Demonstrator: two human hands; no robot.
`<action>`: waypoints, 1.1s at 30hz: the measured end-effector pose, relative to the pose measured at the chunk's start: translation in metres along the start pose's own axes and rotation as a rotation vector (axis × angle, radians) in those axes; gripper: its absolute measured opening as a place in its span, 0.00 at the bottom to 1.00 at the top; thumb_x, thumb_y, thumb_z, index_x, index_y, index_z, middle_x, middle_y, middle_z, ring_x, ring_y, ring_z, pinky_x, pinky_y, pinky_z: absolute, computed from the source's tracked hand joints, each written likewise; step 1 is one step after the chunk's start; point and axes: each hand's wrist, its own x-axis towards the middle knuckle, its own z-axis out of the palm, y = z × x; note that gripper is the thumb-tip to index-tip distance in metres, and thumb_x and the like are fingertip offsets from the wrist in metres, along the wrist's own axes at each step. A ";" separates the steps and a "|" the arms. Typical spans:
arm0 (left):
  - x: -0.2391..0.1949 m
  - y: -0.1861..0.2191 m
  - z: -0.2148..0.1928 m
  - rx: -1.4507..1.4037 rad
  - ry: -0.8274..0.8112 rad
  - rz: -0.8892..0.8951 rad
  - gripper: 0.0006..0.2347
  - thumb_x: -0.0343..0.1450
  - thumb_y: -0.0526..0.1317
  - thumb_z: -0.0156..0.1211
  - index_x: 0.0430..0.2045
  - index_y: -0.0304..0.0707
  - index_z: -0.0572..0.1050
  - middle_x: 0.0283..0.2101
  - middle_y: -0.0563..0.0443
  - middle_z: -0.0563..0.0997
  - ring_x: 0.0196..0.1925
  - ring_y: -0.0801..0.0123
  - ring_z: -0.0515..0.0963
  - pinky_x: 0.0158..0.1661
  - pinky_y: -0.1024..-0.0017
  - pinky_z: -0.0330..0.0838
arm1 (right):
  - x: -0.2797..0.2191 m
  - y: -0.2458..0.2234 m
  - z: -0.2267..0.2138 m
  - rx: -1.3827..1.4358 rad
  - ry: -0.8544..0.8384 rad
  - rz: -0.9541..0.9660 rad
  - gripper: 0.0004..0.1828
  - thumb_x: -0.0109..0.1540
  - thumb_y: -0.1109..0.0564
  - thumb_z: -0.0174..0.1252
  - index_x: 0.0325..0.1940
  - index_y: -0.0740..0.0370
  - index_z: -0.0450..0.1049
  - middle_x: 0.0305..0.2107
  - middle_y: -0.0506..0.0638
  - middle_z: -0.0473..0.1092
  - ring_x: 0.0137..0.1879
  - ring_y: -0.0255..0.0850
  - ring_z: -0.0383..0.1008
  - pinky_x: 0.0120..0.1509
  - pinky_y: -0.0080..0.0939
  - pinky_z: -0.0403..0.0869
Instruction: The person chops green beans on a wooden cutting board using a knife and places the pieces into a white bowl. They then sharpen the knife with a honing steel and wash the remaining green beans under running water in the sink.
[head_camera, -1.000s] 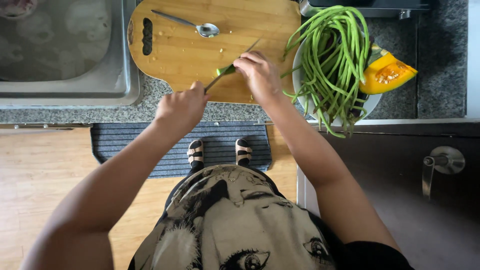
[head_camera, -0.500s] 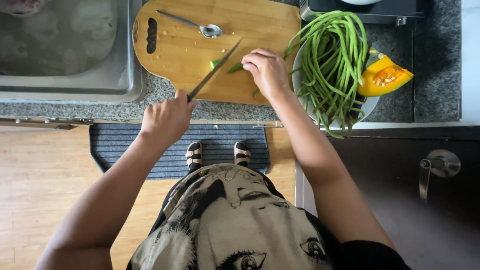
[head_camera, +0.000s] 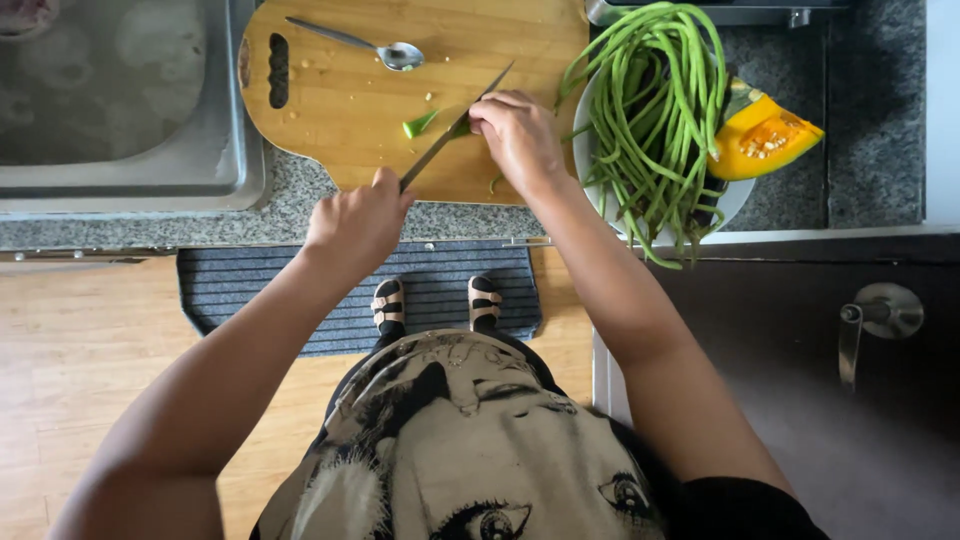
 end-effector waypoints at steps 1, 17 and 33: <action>0.009 0.003 0.005 0.000 0.001 0.002 0.16 0.82 0.51 0.47 0.37 0.35 0.67 0.23 0.41 0.81 0.24 0.45 0.84 0.28 0.52 0.78 | -0.001 0.001 0.001 -0.002 0.000 0.001 0.08 0.54 0.70 0.66 0.35 0.62 0.81 0.34 0.47 0.80 0.39 0.43 0.79 0.44 0.40 0.77; -0.025 -0.011 -0.005 -0.011 -0.076 -0.111 0.17 0.83 0.52 0.39 0.39 0.35 0.66 0.24 0.42 0.82 0.23 0.50 0.83 0.29 0.52 0.78 | 0.002 0.018 -0.004 -0.012 -0.106 0.051 0.04 0.58 0.65 0.69 0.35 0.60 0.82 0.33 0.49 0.81 0.31 0.36 0.78 0.35 0.32 0.77; 0.022 0.032 0.006 -0.085 -0.063 -0.061 0.18 0.81 0.52 0.45 0.41 0.33 0.68 0.31 0.35 0.83 0.33 0.39 0.85 0.36 0.46 0.77 | -0.002 0.028 0.001 -0.027 -0.067 -0.001 0.06 0.56 0.68 0.67 0.35 0.62 0.83 0.35 0.49 0.82 0.30 0.39 0.81 0.33 0.33 0.80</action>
